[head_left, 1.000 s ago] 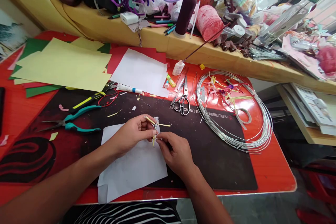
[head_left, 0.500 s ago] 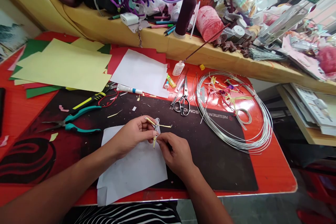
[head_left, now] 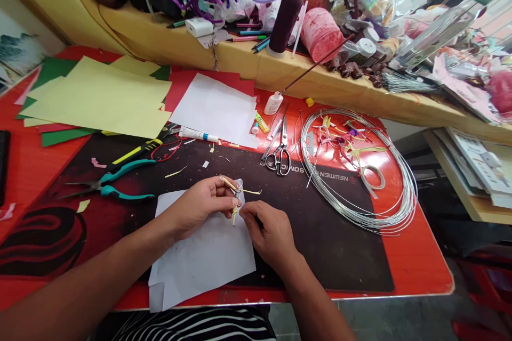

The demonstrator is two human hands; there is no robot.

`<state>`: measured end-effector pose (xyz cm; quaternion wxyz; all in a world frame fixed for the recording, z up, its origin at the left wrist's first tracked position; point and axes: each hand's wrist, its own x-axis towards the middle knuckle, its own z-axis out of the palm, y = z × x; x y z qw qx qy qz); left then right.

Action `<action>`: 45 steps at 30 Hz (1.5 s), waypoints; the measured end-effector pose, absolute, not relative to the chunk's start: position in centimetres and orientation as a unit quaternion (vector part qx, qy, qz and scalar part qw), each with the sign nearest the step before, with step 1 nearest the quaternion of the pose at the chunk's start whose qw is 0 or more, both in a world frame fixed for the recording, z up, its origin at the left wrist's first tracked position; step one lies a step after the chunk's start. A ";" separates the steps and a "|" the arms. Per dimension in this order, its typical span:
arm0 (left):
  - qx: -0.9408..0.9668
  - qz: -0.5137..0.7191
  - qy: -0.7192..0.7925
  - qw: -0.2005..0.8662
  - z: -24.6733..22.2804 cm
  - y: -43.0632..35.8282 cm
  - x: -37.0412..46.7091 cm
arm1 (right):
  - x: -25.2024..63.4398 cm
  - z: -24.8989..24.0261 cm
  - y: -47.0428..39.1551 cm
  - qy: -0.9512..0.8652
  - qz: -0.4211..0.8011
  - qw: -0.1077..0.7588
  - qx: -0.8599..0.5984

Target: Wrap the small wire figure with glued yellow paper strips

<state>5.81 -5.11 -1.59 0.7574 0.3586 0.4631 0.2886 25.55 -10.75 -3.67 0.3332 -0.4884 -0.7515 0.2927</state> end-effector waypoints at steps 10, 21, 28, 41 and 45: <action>0.373 0.368 0.454 0.721 -1.9 -5.1 5.7 | 25.5 -3.2 -10.9 -0.667 0.309 0.414 -0.537; 0.429 0.397 0.439 0.682 -2.3 -5.7 5.7 | 25.3 -3.0 -10.7 -0.624 0.346 0.423 -0.558; 0.434 0.395 0.441 0.679 -1.8 -5.8 5.9 | 25.4 -3.1 -10.8 -0.612 0.375 0.409 -0.564; 0.438 0.362 0.439 0.696 -1.9 -5.9 5.8 | 25.4 -3.3 -10.9 -0.576 0.423 0.412 -0.565; 0.445 0.356 0.440 0.694 -1.9 -5.9 5.8 | 25.5 -3.3 -11.0 -0.570 0.432 0.414 -0.563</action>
